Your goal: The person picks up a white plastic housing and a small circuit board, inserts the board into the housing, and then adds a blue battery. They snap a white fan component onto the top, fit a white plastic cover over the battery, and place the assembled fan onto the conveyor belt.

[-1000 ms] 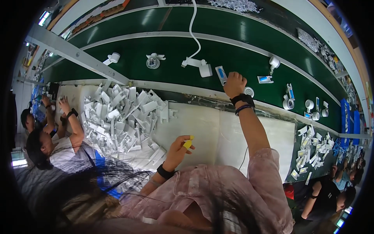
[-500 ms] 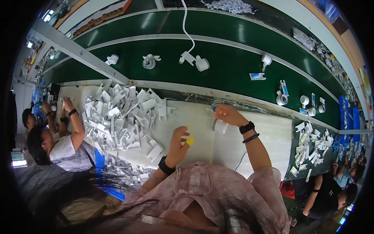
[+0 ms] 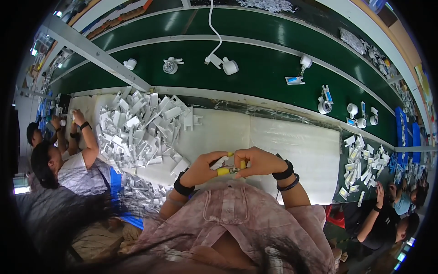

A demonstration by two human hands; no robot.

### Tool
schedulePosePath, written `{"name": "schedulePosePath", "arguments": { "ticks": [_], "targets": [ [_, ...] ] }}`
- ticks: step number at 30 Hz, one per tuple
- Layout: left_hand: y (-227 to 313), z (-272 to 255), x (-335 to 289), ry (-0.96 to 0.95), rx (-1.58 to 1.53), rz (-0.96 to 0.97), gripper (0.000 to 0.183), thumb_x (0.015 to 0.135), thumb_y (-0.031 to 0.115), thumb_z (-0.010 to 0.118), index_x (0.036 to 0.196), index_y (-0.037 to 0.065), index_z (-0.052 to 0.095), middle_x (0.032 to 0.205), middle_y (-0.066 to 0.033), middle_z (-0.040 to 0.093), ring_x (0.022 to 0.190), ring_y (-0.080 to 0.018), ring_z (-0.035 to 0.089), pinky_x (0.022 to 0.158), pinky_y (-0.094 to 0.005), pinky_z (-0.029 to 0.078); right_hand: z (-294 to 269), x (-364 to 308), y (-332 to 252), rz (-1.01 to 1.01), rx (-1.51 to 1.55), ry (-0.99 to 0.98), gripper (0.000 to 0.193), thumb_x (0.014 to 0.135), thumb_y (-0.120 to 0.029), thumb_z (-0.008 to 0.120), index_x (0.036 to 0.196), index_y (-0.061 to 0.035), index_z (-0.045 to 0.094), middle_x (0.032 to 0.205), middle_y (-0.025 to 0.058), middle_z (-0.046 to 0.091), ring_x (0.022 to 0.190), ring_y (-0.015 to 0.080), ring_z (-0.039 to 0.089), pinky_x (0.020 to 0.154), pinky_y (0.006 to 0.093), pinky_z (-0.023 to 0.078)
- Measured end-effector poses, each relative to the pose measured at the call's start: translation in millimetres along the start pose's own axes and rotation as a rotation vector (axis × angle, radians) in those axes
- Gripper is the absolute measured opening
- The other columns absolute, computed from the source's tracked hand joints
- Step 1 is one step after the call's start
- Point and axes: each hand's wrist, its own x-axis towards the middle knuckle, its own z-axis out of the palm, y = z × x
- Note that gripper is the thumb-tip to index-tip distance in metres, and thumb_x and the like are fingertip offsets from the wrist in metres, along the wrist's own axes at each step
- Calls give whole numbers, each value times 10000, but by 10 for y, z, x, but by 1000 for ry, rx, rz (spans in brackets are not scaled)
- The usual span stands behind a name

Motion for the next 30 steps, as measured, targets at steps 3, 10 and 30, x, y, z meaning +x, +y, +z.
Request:
{"name": "schedulePosePath", "arguments": {
  "ticks": [3,10,30],
  "targets": [
    [-20,51,-32,46,-57,86,399,855,49,641,1228,12,505,1055,-74,603,935,-122,566,831,-263,466,184,23,-25,-24,-357,267,205,778,-130,747,901,-83,590,652,11,561,567,106,523,522,273,397],
    [-29,171,-1,287,-287,12,262,998,169,447,1188,6,524,852,-8,602,753,-78,533,656,-216,422,518,90,15,-33,-54,819,198,795,-49,710,972,-29,626,754,83,622,641,221,599,579,284,467],
    [-18,249,-57,316,-565,32,309,893,0,426,1200,17,452,930,-92,588,612,-131,554,505,-267,495,630,176,-61,-416,-555,890,215,742,-1,704,946,-60,669,842,80,641,798,291,594,744,377,470]
  ]
}}
